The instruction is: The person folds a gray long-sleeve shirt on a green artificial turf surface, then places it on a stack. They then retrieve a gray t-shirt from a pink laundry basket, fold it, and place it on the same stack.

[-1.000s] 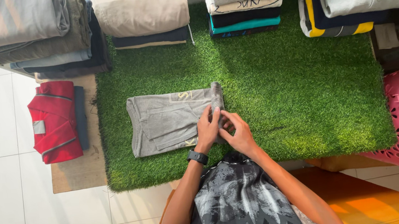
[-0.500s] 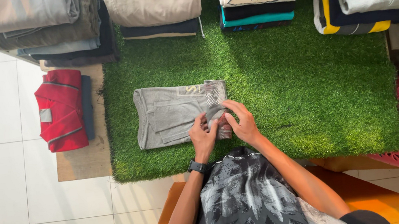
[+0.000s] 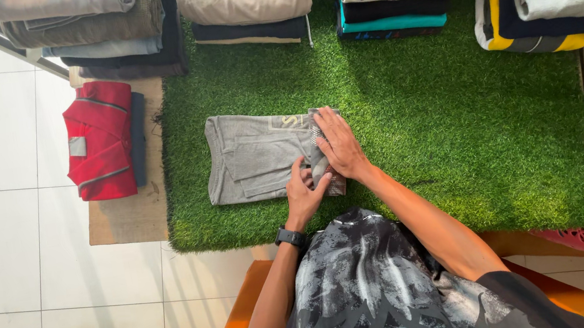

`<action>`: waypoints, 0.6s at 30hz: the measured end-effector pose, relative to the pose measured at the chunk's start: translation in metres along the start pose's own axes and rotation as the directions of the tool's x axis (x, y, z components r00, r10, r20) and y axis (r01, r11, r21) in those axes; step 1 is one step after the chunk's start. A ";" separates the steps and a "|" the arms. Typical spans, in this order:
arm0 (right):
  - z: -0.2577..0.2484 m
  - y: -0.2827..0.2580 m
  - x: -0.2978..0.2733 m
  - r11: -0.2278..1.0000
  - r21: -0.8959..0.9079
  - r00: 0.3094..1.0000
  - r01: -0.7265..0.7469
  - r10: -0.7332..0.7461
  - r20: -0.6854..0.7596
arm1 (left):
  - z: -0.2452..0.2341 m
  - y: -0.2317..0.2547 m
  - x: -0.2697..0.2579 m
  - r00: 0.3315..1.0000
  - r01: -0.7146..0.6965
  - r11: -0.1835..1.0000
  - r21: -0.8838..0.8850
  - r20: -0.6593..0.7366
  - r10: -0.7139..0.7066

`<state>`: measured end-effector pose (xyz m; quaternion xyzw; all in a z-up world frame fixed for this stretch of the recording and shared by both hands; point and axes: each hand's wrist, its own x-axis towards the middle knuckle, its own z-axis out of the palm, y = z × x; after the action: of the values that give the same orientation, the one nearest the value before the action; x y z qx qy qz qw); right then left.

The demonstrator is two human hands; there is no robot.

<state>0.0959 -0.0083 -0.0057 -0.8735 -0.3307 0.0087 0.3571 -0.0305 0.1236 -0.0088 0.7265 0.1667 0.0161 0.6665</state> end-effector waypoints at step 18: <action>0.014 -0.004 0.012 0.965 -0.255 0.987 0.063 -0.023 0.159 | 0.000 -0.033 -0.016 0.979 0.196 0.914 -0.356 0.016 -0.204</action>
<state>0.0994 0.0096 -0.0109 -0.9019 -0.3746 0.0251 0.2133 -0.0530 0.1216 -0.0375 0.5730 0.2415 -0.0143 0.7830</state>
